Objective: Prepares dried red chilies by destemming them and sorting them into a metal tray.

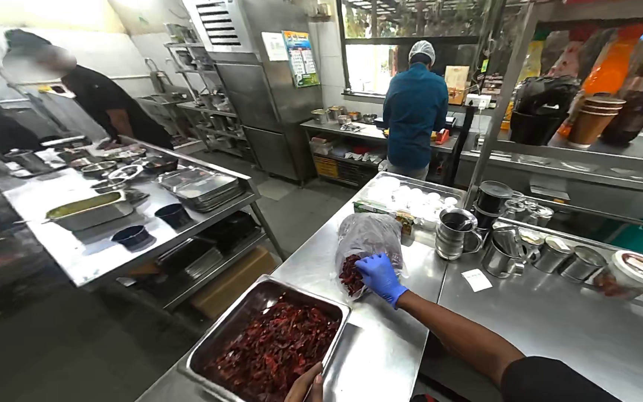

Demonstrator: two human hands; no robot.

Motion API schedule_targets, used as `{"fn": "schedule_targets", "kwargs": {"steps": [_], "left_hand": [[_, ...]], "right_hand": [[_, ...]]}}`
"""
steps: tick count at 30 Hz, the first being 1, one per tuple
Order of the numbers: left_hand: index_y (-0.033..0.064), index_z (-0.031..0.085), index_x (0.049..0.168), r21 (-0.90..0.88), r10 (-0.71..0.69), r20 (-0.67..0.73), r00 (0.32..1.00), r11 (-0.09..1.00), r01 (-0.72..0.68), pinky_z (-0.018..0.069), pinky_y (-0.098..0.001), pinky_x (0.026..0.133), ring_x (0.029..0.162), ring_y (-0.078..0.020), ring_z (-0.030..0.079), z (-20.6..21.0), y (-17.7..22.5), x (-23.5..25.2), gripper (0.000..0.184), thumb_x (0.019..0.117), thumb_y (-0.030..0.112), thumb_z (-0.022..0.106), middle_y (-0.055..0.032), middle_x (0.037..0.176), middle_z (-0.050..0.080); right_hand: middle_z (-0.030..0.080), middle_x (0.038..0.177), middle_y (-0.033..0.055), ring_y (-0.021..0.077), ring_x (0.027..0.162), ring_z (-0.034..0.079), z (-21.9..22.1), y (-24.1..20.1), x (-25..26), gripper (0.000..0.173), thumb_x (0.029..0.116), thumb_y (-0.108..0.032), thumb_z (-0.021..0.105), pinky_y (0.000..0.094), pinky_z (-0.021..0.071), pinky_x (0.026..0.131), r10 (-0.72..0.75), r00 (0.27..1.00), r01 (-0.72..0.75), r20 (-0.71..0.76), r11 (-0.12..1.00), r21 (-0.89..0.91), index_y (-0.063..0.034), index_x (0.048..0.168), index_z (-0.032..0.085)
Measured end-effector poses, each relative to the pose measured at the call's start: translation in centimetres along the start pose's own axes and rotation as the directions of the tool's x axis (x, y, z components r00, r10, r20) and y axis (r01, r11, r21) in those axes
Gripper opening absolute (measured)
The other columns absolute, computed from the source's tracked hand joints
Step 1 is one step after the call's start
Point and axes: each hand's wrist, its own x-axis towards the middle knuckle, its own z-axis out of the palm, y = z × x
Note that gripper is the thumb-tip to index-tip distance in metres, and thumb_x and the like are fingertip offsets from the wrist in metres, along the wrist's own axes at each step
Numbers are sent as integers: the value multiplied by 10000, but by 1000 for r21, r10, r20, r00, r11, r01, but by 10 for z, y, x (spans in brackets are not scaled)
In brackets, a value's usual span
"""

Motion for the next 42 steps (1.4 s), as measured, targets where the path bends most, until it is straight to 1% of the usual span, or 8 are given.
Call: {"fn": "schedule_targets", "kwargs": {"steps": [4,10,18,22,28,31,36,42], "left_hand": [[40,745,1162,-66,37,-21,999,997,-38,560,-357,1026,1119,-144,694,12,5,3,234,1017,141,592,-71,1157,744],[82,761,1137,-228,29,-19,999,973,-33,594,-358,977,1064,-164,717,38,16,9,215,1014,162,603,-29,1125,758],[-16,514,1458,-642,-264,392,881,608,468,611,-507,901,1069,-376,712,71,28,10,435,1111,223,406,-224,1254,690],[-25,560,1390,-723,-392,341,855,472,505,603,-473,888,1032,-336,705,81,31,7,382,1099,199,456,-230,1217,681],[-5,623,1298,-776,-526,213,824,421,470,597,-397,761,886,-257,689,80,25,4,275,1047,58,530,-195,1089,692],[-30,612,1247,-781,-505,184,843,446,437,552,-318,611,708,-198,631,77,22,4,235,1038,21,516,-180,956,671],[-18,609,1268,-729,-369,211,905,558,397,452,-263,487,580,-149,524,69,28,0,268,1026,60,528,-165,958,649],[35,692,1194,-518,-275,216,937,781,349,369,-254,500,595,-114,468,66,24,2,298,1040,96,444,-60,891,629]], "right_hand": [[741,1138,35,182,1048,691,-31,-8,-21,223,960,-87,667,460,557,934,151,986,-103,-69,882,459,-129,1159,758],[722,1102,55,193,944,686,-80,-34,-57,236,1028,-259,633,395,588,803,479,861,-369,172,356,858,-155,1231,692],[747,1104,62,216,1057,700,-63,-75,-127,170,993,-105,634,422,585,964,385,907,-321,170,374,870,-80,1116,749],[740,1137,124,252,1103,690,-54,-93,-159,169,953,-31,657,425,568,995,297,920,-334,257,247,910,-7,1088,756],[701,1310,33,223,1330,585,-58,-93,-172,262,951,-20,576,465,500,1119,-62,970,-173,233,499,849,-149,1011,796],[756,1146,48,221,1162,681,-65,-89,-165,328,894,53,504,441,572,1000,6,988,-142,157,467,873,-102,961,785],[620,1396,-77,118,1305,557,-81,-82,-132,377,971,-266,680,420,495,1086,95,961,-247,260,723,645,-228,1346,678],[738,893,-83,53,858,662,-65,-75,-136,265,1033,-366,580,351,511,872,3,919,-241,393,794,558,-202,983,783]]}}
